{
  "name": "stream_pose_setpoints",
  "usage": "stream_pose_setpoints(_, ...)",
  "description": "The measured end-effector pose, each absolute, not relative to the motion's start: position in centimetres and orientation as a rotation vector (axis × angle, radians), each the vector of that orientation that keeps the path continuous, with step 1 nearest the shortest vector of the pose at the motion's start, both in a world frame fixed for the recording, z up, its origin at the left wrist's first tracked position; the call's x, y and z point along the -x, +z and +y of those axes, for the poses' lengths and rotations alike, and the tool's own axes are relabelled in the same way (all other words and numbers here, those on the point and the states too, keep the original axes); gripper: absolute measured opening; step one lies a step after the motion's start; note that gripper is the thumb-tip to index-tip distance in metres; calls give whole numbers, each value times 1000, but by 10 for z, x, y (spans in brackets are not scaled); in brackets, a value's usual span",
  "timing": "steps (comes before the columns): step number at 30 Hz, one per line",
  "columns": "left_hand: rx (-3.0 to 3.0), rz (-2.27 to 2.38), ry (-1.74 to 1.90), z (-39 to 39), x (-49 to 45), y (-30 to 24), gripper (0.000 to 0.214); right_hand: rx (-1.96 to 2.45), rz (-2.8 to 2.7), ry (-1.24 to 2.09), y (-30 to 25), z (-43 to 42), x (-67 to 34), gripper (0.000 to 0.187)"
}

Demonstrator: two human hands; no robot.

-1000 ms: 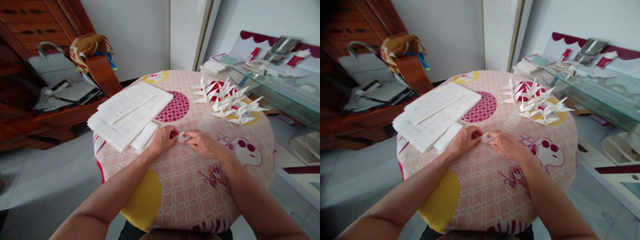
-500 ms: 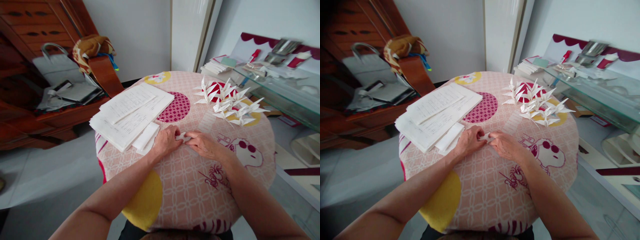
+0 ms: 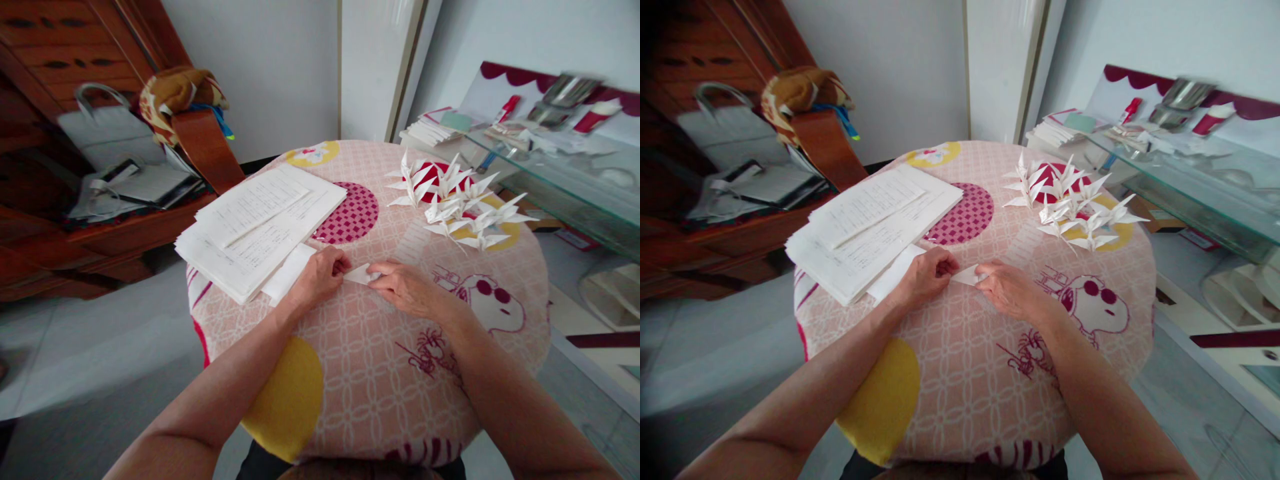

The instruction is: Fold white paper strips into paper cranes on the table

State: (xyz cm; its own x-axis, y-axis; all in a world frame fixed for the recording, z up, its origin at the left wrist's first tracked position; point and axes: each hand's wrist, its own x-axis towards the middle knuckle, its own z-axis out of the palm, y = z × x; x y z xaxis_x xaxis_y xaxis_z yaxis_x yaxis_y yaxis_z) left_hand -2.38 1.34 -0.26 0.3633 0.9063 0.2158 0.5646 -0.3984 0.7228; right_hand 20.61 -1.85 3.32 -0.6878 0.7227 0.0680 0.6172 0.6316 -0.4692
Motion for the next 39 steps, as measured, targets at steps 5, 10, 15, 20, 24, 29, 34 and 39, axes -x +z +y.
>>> stream_pose_setpoints(5,-2144,1154,960,10,20,3,23,1085,-2620,573,32,-17,-206,23)
stream_pose_setpoints(10,-2212,1025,877,7,11,1,14,1038,-2597,583,33,-17,-205,25)
stream_pose_setpoints(15,-2237,998,826,8,12,-4,16,1053,-2551,625,30,-14,-208,25)
stream_pose_setpoints(20,-2198,1173,746,9,7,-2,26,1150,-2412,572,24,-7,-210,26)
stream_pose_setpoints(24,-2161,1294,662,16,0,0,38,1322,-2283,558,24,-4,-206,13)
stream_pose_setpoints(29,-2104,1236,572,24,-2,5,24,1342,-2070,780,15,1,-204,19)
stream_pose_setpoints(34,-1997,1282,553,24,0,10,20,1374,-1705,1131,6,7,-206,27)
stream_pose_setpoints(39,-1929,1270,544,25,4,11,14,1459,-1659,1264,10,3,-204,7)
